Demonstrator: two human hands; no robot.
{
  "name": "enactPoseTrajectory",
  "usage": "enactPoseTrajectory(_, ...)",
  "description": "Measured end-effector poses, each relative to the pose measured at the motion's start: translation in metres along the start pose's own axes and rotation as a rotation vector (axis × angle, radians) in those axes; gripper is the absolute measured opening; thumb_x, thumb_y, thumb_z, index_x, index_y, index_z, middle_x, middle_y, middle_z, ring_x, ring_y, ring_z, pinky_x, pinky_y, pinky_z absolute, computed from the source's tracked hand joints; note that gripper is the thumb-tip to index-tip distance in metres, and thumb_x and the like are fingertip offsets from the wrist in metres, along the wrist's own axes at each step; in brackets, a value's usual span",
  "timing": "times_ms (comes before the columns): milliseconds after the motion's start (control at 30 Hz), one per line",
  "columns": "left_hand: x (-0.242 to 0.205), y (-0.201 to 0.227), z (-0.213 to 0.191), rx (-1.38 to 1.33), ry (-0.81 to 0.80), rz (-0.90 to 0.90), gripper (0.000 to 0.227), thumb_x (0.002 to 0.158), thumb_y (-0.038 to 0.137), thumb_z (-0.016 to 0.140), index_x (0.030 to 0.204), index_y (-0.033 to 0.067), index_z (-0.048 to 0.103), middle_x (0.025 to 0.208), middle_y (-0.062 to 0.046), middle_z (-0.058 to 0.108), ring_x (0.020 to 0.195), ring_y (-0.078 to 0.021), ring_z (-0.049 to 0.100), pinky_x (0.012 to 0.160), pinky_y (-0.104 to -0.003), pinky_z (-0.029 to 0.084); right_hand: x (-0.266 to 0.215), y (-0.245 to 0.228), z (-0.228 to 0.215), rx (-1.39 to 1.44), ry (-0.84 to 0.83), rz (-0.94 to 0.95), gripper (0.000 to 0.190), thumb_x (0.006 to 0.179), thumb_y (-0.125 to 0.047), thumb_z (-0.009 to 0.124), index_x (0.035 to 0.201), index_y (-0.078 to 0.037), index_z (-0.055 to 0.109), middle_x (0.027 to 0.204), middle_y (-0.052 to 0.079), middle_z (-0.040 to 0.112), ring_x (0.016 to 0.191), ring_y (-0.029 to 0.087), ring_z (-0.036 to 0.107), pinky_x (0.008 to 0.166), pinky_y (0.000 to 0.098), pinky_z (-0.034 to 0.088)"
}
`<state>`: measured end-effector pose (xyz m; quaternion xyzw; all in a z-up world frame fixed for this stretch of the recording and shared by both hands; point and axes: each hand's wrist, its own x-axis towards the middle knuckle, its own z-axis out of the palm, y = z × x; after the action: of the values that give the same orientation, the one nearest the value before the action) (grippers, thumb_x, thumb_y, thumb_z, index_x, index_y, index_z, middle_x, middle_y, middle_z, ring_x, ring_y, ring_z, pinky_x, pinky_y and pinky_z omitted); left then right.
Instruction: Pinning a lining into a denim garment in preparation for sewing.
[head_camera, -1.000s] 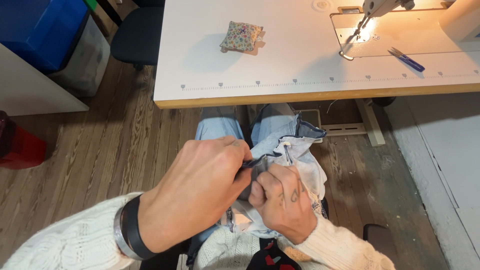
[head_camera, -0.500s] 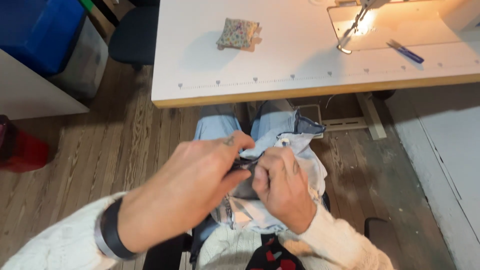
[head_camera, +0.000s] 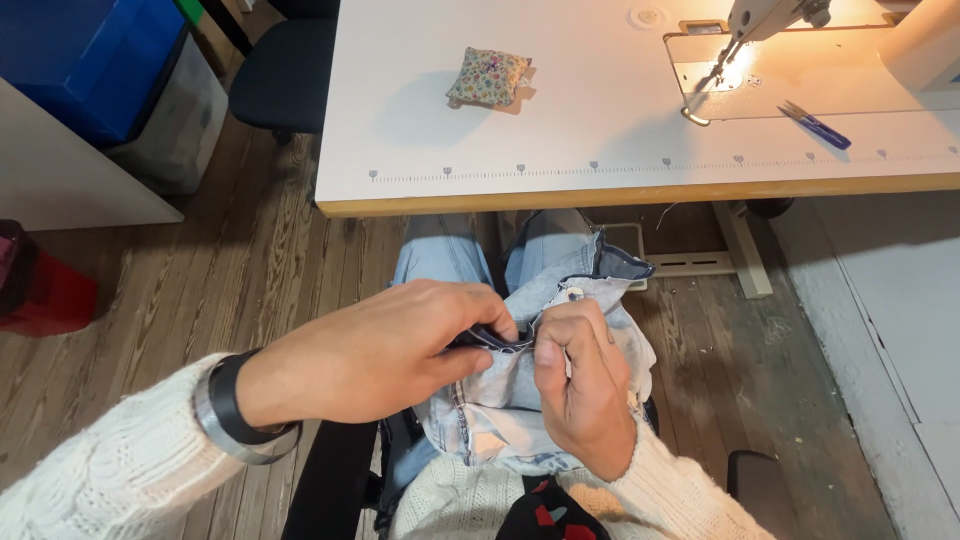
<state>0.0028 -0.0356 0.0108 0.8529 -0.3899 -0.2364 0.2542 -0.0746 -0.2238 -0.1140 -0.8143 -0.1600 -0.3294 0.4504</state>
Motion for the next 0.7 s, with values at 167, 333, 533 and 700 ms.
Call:
enactPoseTrajectory(167, 0.005, 0.005, 0.001, -0.064, 0.101, 0.03, 0.017, 0.087, 0.011, 0.072, 0.103, 0.008, 0.076, 0.092, 0.0, 0.08, 0.057, -0.0155, 0.063, 0.053, -0.033, 0.052, -0.008, 0.004, 0.004, 0.052, -0.015, 0.019, 0.01, 0.099, -0.006, 0.051, 0.101, 0.001, 0.058, 0.102, 0.012, 0.059, 0.078, 0.021, 0.049, 0.073, 0.0304, 0.046)
enactPoseTrajectory(333, 0.006, 0.005, -0.002, -0.102, 0.089, 0.098, 0.014, 0.084, 0.011, 0.071, 0.096, 0.0059, 0.076, 0.087, 0.0, 0.08, 0.052, -0.014, 0.059, 0.049, -0.031, 0.049, -0.01, 0.012, 0.004, 0.071, -0.023, -0.028, 0.009, 0.1, -0.007, 0.051, 0.094, -0.002, 0.055, 0.103, 0.013, 0.058, 0.081, 0.022, 0.05, 0.076, 0.0311, 0.048)
enactPoseTrajectory(533, 0.002, 0.003, 0.002, -0.125, 0.136, 0.255, 0.018, 0.082, 0.007, 0.07, 0.098, 0.0032, 0.076, 0.09, -0.003, 0.078, 0.051, -0.0164, 0.059, 0.05, -0.032, 0.048, -0.008, 0.015, -0.005, 0.027, -0.026, -0.119, 0.007, 0.094, -0.006, 0.056, 0.089, -0.002, 0.057, 0.098, 0.012, 0.061, 0.078, 0.021, 0.053, 0.073, 0.0308, 0.049)
enactPoseTrajectory(700, 0.003, 0.003, 0.002, -0.098, 0.107, 0.301, 0.019, 0.082, 0.005, 0.071, 0.099, 0.0026, 0.078, 0.093, -0.003, 0.079, 0.053, -0.0162, 0.063, 0.053, -0.032, 0.052, 0.004, 0.004, -0.017, -0.029, -0.058, -0.167, 0.01, 0.088, -0.006, 0.062, 0.08, -0.002, 0.056, 0.088, 0.01, 0.063, 0.068, 0.021, 0.051, 0.062, 0.029, 0.045)
